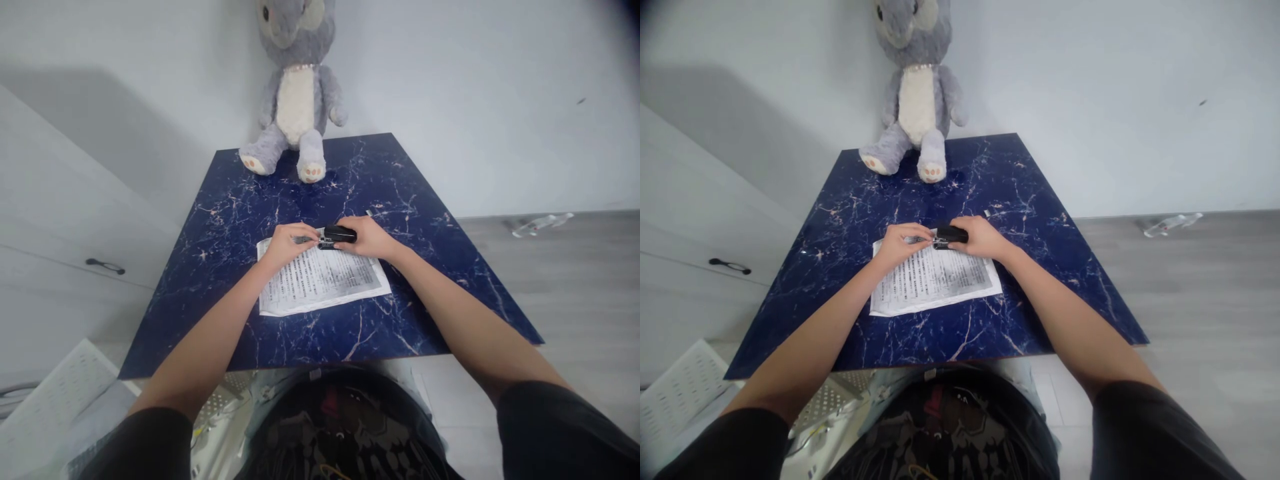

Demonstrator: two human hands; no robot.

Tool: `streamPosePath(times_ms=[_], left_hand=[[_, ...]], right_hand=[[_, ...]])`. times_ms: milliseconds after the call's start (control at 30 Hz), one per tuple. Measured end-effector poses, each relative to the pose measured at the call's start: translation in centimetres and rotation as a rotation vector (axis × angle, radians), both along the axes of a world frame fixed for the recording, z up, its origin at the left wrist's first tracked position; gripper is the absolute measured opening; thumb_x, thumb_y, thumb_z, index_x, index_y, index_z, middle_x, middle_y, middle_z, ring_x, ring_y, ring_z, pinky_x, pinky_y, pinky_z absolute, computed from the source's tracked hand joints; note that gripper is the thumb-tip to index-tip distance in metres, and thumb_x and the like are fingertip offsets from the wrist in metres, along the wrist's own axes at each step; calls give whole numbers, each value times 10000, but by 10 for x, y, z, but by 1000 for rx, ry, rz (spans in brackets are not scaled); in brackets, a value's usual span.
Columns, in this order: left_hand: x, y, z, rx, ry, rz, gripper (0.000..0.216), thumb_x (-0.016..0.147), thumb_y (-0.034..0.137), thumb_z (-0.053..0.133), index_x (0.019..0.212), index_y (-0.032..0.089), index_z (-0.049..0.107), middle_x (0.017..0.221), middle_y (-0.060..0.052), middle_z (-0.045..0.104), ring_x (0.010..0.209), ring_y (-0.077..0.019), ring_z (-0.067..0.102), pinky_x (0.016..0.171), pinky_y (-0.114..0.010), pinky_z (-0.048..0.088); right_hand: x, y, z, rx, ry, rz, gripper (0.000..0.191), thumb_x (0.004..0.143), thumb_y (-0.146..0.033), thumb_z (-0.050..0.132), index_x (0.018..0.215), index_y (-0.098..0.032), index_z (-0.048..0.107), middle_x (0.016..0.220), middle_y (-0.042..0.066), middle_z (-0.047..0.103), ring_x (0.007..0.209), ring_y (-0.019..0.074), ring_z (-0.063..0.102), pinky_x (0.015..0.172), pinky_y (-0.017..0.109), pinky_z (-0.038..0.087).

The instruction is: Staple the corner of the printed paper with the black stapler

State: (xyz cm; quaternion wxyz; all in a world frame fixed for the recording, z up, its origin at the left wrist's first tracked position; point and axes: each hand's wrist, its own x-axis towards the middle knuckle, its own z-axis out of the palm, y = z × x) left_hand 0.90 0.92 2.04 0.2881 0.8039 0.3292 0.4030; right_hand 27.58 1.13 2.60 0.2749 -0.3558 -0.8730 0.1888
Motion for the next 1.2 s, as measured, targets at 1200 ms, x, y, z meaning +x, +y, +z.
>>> streamPosePath(times_ms=[1200], left_hand=[[3, -10, 6, -73, -2, -114, 343, 672, 306, 928, 953, 203, 760, 998, -59, 766, 937, -216, 714, 921, -360, 567]], right_hand=[[-15, -18, 15, -62, 122, 242, 333, 902, -524, 718, 988, -204, 692, 859, 40, 653, 810, 195, 586, 784, 332, 448]])
